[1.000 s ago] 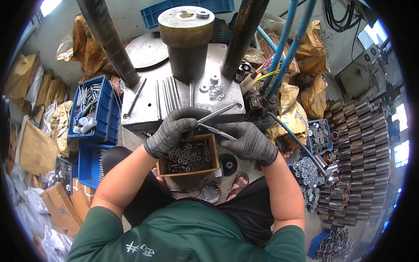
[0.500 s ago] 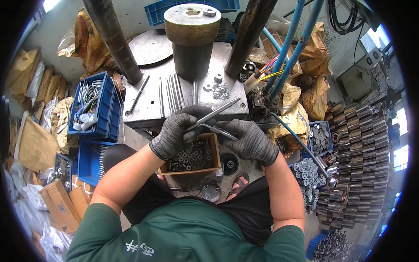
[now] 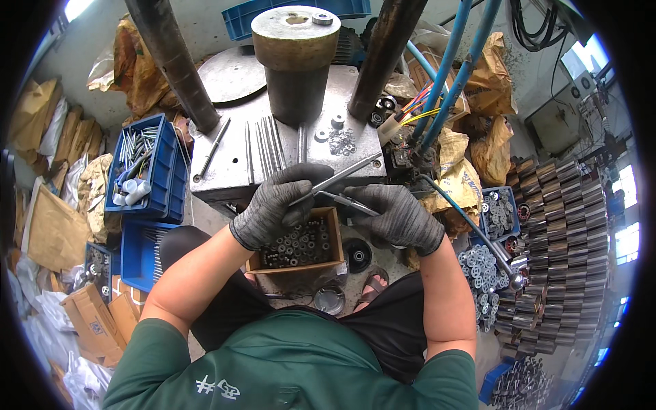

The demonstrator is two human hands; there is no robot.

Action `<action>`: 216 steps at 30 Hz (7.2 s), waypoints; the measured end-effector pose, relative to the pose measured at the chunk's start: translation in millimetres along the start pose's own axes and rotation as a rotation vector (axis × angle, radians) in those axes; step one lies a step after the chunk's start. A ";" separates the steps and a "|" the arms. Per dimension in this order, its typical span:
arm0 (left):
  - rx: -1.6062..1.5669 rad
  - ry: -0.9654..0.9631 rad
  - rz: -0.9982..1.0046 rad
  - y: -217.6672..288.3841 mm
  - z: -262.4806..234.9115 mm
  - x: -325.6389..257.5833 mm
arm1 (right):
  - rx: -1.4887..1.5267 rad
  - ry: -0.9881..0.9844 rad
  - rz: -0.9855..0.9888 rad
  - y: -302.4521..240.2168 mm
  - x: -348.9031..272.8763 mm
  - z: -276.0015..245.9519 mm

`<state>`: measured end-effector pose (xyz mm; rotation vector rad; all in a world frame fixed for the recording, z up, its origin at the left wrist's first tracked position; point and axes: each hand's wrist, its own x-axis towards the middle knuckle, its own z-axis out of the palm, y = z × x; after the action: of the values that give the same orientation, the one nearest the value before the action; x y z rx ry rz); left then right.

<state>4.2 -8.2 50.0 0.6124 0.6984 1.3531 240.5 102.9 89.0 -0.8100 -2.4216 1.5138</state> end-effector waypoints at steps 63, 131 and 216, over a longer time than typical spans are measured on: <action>-0.380 0.026 0.060 2.2 -31.9 10.7 | -0.850 0.478 -0.241 84.2 72.5 -13.5; 0.280 0.312 0.109 -6.9 -15.5 16.1 | -0.490 0.464 -0.229 11.3 13.4 26.3; 1.943 0.828 0.349 64.9 -142.0 -11.9 | 0.019 0.438 0.002 53.3 37.6 -2.2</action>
<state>-146.2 -12.5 6.4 1.7041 2.7265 0.7682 228.8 142.5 38.4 -1.0162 -2.0805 1.2029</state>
